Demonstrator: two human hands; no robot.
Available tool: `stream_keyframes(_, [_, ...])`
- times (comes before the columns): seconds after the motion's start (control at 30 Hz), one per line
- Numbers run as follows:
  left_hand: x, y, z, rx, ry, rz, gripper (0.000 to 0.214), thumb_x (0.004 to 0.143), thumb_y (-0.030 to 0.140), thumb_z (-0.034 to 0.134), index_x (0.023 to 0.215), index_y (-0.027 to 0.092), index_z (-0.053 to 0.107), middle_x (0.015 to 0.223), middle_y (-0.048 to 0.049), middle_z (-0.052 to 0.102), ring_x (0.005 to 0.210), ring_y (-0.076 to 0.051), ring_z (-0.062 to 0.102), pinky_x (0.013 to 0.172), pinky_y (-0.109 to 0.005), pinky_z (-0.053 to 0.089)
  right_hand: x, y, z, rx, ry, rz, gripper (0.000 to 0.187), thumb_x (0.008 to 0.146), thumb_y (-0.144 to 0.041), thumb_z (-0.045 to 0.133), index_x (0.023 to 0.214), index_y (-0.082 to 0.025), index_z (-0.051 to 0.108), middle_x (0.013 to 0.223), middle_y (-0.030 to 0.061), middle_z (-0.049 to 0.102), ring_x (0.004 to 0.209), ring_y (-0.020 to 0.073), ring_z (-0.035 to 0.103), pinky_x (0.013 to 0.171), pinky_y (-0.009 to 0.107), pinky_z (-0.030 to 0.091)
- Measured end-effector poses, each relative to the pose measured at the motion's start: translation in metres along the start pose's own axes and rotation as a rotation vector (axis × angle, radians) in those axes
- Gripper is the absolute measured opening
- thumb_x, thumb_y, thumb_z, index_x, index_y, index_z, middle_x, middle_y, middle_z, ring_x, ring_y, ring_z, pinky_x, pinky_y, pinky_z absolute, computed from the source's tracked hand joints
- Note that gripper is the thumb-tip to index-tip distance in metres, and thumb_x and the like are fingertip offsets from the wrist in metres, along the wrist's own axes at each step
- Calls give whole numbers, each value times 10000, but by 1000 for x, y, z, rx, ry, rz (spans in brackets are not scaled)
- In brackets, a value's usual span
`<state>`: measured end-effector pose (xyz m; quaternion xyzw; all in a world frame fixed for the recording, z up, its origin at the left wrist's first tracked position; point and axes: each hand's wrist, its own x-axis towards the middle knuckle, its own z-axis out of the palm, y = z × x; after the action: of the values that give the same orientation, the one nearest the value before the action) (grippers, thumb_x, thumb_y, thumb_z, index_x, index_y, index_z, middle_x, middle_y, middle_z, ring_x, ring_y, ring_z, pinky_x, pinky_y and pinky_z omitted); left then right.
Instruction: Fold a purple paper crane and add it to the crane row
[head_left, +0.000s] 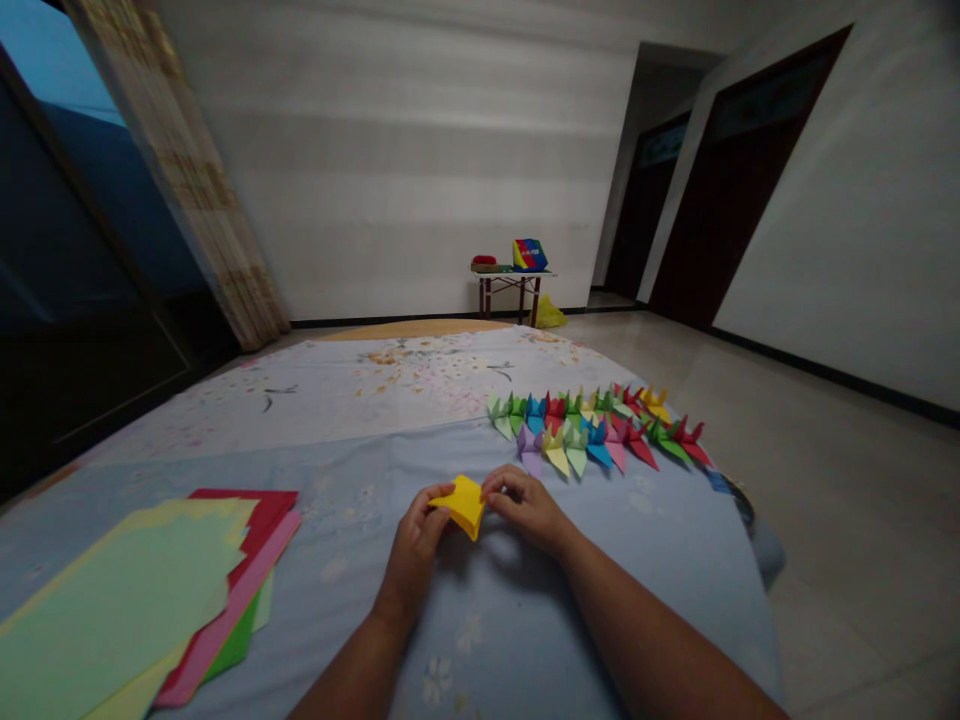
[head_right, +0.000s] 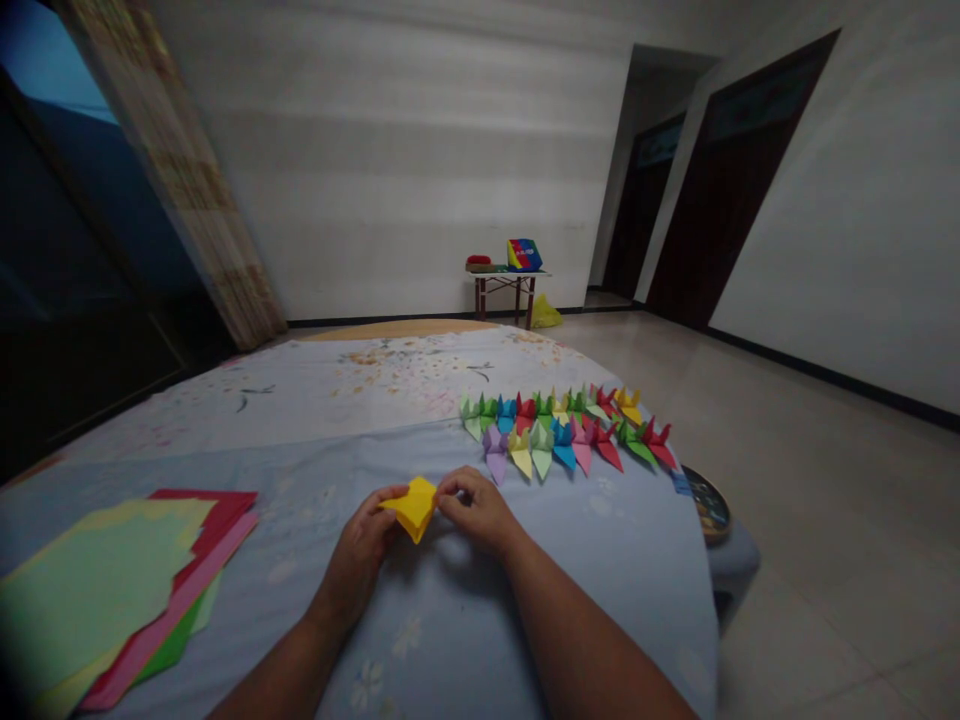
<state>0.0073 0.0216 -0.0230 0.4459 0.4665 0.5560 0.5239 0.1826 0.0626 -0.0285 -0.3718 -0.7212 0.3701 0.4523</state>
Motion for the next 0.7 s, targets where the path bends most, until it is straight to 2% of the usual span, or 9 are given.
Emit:
stream_keyframes(0.17, [3,-6,-3,33,-35,12,377,707,350,576,1025,147,577,947,-71,666,866,-227,618,748,-317,473,1,3,1,41,15,47,111,768,-252,575,725,-183,651,885,45,622,865,161,570,777,283,444])
stream_keyframes(0.3, [2,-6,-1,26,-52,13,400,725,404,594,1031,149,563,949,-73,667,869,-221,620,773,-322,468,1,3,3,14,82,59,158,789,-286,561,713,-170,634,829,42,619,801,155,568,728,278,451])
stream_keyframes(0.5, [-1,2,5,103,23,-36,403,648,419,660,942,158,573,851,-51,677,709,-188,627,641,-279,470,1,-1,5,-95,155,-13,158,821,-278,529,750,-180,630,754,22,600,732,132,542,674,249,437])
stream_keyframes(0.7, [3,2,6,121,81,-53,334,613,361,641,872,160,579,764,-30,673,684,-192,634,603,-268,463,0,-4,5,-124,94,-57,107,795,-202,526,790,-181,631,770,25,599,743,140,540,697,265,436])
